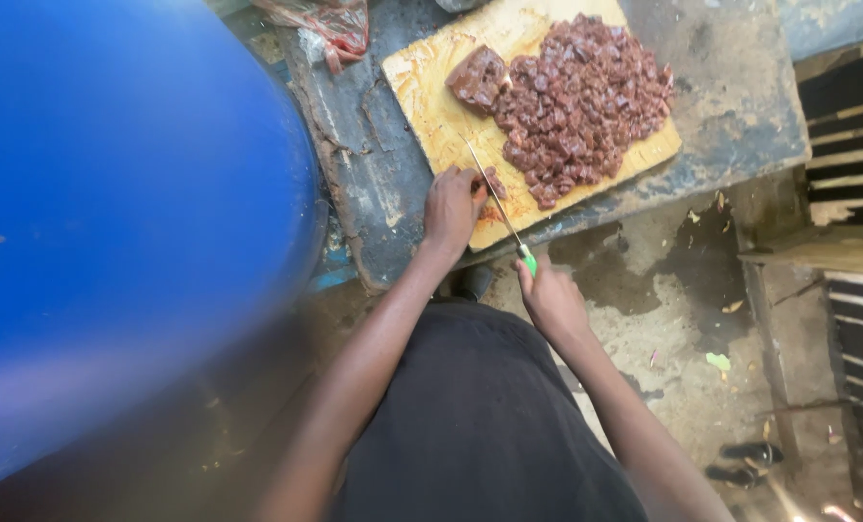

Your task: Cutting raw meat into small pieces on a wooden cutting board using a knife

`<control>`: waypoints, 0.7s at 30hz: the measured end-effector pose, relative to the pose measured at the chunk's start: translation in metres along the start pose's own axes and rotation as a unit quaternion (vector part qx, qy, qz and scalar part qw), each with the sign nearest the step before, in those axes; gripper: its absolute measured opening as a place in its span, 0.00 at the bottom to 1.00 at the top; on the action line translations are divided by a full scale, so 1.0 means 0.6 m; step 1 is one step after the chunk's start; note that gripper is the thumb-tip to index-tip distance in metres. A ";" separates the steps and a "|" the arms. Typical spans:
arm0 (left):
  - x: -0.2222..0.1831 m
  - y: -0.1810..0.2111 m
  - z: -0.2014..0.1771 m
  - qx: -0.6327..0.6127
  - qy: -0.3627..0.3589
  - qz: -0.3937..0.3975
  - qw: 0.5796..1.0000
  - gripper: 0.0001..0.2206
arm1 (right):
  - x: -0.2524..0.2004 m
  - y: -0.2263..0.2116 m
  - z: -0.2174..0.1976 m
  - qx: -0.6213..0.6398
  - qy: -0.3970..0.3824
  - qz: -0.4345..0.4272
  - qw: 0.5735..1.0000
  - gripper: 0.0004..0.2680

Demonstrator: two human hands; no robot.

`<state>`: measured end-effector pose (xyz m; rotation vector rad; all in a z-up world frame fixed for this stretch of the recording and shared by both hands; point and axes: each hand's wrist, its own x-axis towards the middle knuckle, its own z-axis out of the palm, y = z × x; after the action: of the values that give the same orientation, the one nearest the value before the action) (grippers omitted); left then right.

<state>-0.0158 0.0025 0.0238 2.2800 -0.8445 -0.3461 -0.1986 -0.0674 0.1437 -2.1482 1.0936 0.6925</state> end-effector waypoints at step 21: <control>0.004 -0.008 0.016 0.048 0.032 0.034 0.998 0.07 | 0.104 -0.004 0.006 -0.027 0.029 -0.041 0.998 0.21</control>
<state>-0.0164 -0.0013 0.0133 2.3298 -0.9215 -0.2049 -0.1649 -0.0960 0.0991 -2.2580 1.0211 0.6335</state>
